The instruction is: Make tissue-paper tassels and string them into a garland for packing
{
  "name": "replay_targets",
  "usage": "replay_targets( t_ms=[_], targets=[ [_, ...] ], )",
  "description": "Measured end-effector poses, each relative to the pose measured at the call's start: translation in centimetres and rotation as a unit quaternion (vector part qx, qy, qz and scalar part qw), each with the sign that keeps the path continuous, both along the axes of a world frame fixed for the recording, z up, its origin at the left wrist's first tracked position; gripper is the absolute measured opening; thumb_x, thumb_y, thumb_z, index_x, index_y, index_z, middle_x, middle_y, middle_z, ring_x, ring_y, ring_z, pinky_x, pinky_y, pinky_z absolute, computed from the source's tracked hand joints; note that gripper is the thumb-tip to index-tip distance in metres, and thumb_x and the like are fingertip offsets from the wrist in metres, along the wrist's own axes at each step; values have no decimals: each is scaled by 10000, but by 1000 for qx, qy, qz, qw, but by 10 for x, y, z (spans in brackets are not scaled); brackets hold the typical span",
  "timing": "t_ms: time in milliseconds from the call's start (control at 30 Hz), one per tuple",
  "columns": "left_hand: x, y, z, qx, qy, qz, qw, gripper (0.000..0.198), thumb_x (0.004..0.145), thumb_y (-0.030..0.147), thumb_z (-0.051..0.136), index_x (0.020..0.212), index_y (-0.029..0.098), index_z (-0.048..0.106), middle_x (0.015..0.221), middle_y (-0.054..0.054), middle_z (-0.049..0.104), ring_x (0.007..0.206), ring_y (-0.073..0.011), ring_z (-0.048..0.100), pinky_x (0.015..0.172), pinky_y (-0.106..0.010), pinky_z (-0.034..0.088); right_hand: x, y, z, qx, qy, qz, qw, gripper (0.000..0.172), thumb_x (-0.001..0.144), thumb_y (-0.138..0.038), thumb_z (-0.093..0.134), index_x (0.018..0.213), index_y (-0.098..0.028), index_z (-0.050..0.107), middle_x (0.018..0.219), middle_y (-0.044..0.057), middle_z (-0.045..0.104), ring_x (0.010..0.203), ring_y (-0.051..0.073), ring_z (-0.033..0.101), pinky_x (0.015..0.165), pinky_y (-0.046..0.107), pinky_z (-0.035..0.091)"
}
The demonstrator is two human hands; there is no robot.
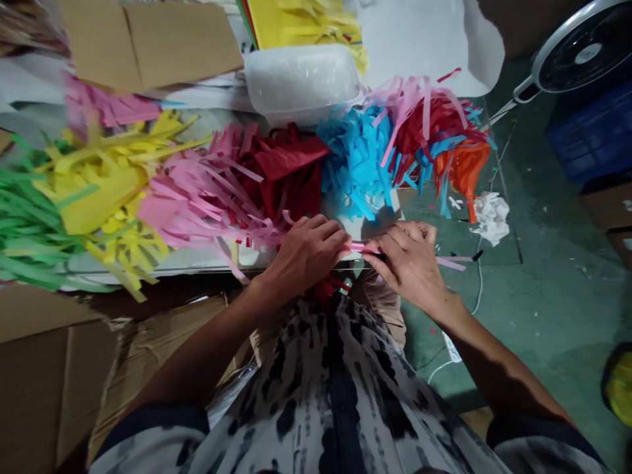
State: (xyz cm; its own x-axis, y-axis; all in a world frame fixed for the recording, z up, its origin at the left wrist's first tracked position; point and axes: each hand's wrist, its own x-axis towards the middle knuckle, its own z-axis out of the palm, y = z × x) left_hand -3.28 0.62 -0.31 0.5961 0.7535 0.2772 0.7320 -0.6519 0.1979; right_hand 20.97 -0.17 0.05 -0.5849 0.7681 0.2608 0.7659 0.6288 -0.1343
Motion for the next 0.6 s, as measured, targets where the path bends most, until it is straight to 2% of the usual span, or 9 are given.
replay_targets(
  t_ms=[200,433,600],
  targets=[
    [-2,3,-4,4,-3,3,1000,214,1068,298,560,981,187,720,970,-49,747,879,-230,585,770,-388,396,3,1,-4,-2,22,8,1000,195,1080,-361,555,1036,-236,699,1027,26,750,1105,261,581,999,444,282],
    [-10,-2,5,-44,-30,97,994,224,1035,360,609,941,193,724,994,-78,718,949,-264,563,785,-415,397,-1,-2,0,-66,92,-88,990,177,1034,-365,609,938,-236,682,953,34,696,1060,273,571,877,416,301],
    [-12,-2,8,-67,-40,133,988,169,971,360,700,926,199,726,1079,-98,688,1029,-293,550,832,-436,415,-5,-1,4,-89,77,-128,985,122,979,-332,640,910,-239,679,946,43,693,1074,298,548,834,413,289]
  ],
)
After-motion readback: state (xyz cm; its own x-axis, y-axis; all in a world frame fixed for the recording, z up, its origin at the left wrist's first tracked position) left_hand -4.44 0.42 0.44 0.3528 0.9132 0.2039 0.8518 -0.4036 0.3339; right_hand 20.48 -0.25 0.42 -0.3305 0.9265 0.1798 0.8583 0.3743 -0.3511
